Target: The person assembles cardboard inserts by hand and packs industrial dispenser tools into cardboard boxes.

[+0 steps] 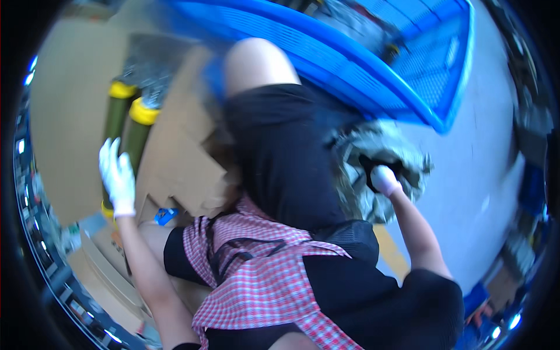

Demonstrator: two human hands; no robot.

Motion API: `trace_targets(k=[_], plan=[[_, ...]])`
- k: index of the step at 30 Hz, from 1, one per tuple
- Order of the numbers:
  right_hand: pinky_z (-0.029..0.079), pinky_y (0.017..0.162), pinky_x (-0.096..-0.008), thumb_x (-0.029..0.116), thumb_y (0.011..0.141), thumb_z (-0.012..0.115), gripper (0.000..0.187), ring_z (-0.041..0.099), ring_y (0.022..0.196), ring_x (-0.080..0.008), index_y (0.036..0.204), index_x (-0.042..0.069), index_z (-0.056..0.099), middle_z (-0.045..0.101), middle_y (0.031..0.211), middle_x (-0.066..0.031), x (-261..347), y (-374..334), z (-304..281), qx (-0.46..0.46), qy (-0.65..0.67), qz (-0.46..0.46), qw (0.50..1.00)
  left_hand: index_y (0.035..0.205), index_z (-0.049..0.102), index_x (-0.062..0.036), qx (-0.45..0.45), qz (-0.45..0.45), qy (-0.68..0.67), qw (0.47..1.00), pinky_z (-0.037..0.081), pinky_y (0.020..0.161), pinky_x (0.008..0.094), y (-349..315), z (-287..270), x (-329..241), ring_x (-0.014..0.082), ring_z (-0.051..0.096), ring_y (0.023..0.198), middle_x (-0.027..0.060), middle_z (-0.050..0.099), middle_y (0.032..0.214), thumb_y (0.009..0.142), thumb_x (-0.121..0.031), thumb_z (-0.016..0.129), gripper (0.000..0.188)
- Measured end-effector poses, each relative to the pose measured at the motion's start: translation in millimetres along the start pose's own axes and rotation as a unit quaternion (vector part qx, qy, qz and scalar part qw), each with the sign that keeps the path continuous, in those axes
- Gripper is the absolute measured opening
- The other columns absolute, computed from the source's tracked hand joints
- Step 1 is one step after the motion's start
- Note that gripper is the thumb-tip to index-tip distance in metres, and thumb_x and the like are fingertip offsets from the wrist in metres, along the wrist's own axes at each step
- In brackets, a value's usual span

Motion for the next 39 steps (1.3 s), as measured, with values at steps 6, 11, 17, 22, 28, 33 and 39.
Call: trace_targets(k=[6, 11, 17, 22, 28, 33, 39], plan=[[0.040, 0.101, -0.0396, 0.050, 0.077, 0.066, 0.072, 0.047, 0.124, -0.0384, 0.129, 0.002, 0.052, 0.051, 0.133, -0.0211, -74.6, 63.4, 179.6, -0.072, 0.530, 0.362, 0.764, 0.127, 0.050, 0.0016, 0.122, -0.017, -0.031, 0.992, 0.028, 0.109, 0.0407, -2.8, -0.7, 4.9, 0.0331, 0.041, 0.127, 0.0185, 0.047, 0.135, 0.096, -0.021, 0.043, 0.039], [0.043, 0.094, -0.0447, 0.047, 0.079, 0.062, 0.056, 0.053, 0.112, -0.0420, 0.121, 0.010, 0.059, 0.057, 0.123, -0.0224, -34.3, 85.4, 168.3, -0.067, 0.412, 0.406, 0.813, 0.128, 0.051, 0.0005, 0.125, -0.085, -0.027, 0.988, 0.028, 0.109, 0.0388, -3.9, -35.4, 13.2, 0.0295, 0.041, 0.129, 0.0164, 0.046, 0.137, 0.097, -0.019, 0.040, 0.038], [0.049, 0.082, -0.0438, 0.034, 0.087, 0.058, 0.039, 0.060, 0.099, -0.0408, 0.112, 0.004, 0.060, 0.064, 0.102, -0.0237, -59.1, 27.0, 129.1, -0.098, 0.385, 0.319, 0.861, 0.128, 0.051, 0.0005, 0.114, -0.064, -0.034, 0.991, 0.030, 0.108, 0.0377, 1.7, -43.3, -20.6, 0.0279, 0.044, 0.127, 0.0152, 0.049, 0.135, 0.096, -0.016, 0.041, 0.037], [0.052, 0.078, -0.0326, 0.010, 0.087, 0.062, 0.022, 0.065, 0.090, -0.0281, 0.107, 0.001, 0.057, 0.065, 0.094, -0.0180, -21.6, -51.1, -17.6, -0.355, 0.365, 0.136, 0.850, 0.126, 0.050, 0.0049, -0.120, -0.051, -0.172, 0.976, 0.032, 0.107, 0.0389, 5.1, -68.8, -102.3, 0.0270, 0.047, 0.123, 0.0160, 0.052, 0.130, 0.090, -0.003, 0.046, 0.038], [0.042, 0.059, -0.0235, 0.013, 0.090, 0.055, 0.025, 0.050, 0.064, -0.0080, 0.112, 0.006, 0.047, 0.055, 0.085, -0.0050, 115.8, -100.6, -209.7, -0.460, 0.651, -0.089, 0.597, 0.129, 0.046, 0.0001, 0.201, 0.073, -0.621, 0.754, 0.044, 0.095, 0.0389, -10.5, -70.0, -302.5, 0.0274, 0.054, 0.112, 0.0156, 0.057, 0.117, 0.076, -0.025, 0.074, 0.065], [0.047, 0.080, -0.0302, 0.021, 0.089, 0.061, 0.025, 0.058, 0.083, -0.0181, 0.105, 0.003, 0.053, 0.057, 0.099, -0.0091, 233.6, -105.1, -334.0, -0.569, 0.228, -0.392, 0.686, 0.123, 0.051, -0.0014, 0.247, 0.090, -0.731, 0.630, 0.046, 0.090, 0.0341, -8.4, -113.2, -298.9, 0.0201, 0.059, 0.103, 0.0106, 0.061, 0.109, 0.084, -0.015, 0.067, 0.044], [0.049, 0.076, -0.0352, 0.030, 0.086, 0.063, 0.025, 0.064, 0.088, -0.0296, 0.089, 0.005, 0.059, 0.065, 0.093, -0.0132, 324.8, -96.4, -377.1, -0.392, 0.329, -0.386, 0.768, 0.107, 0.057, -0.0036, -0.156, -0.168, -0.973, 0.034, 0.040, 0.104, 0.0427, -6.2, -88.5, -173.1, 0.0272, 0.051, 0.119, 0.0146, 0.059, 0.120, 0.099, -0.033, 0.046, 0.033]])
Point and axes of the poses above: each hand's wrist, its own y-axis towards the middle knuckle, its own z-axis out of the palm, x = y × z, the point moved 2 cm from there along y, towards the middle knuckle
